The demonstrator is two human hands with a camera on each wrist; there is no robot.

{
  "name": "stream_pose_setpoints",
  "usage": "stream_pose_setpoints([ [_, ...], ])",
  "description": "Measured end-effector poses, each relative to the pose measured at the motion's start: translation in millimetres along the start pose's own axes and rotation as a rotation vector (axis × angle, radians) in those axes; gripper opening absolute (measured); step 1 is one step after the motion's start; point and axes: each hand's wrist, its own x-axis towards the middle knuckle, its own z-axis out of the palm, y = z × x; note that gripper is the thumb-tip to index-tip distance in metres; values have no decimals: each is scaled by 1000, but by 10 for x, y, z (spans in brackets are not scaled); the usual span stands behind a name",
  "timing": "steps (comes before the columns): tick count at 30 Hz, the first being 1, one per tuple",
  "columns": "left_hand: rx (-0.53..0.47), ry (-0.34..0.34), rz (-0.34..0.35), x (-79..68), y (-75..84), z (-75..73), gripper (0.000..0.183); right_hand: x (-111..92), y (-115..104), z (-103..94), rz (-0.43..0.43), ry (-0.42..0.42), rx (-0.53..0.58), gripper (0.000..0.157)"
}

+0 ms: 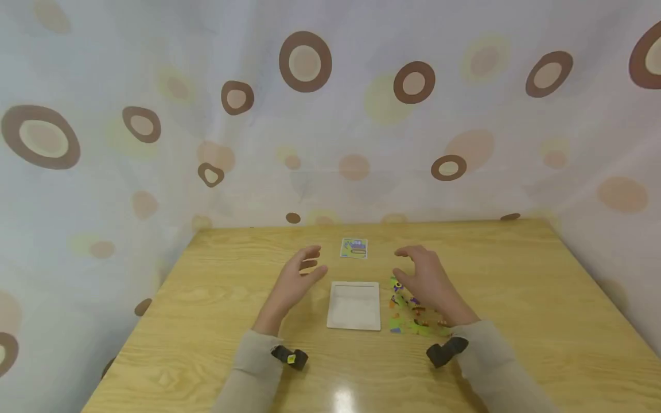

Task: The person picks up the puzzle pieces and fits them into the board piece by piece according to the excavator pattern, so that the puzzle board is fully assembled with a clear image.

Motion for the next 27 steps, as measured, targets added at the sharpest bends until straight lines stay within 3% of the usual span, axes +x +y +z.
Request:
stream_pose_setpoints([
  [5, -83, -16, -25, 49, 6, 41, 51, 44, 126, -4, -22, -2, -40, 39],
  [13, -67, -7, -49, 70, -45, 27, 43, 139, 270, 13, -2, -93, -43, 39],
  [20, -94, -33, -153, 137, -148, 73, 42, 143, 330, 21, 24, -158, -44, 35],
  [27, -7, -29, -235, 187, -260, 110, 47, 147, 397, 57, 58, -193, -38, 31],
])
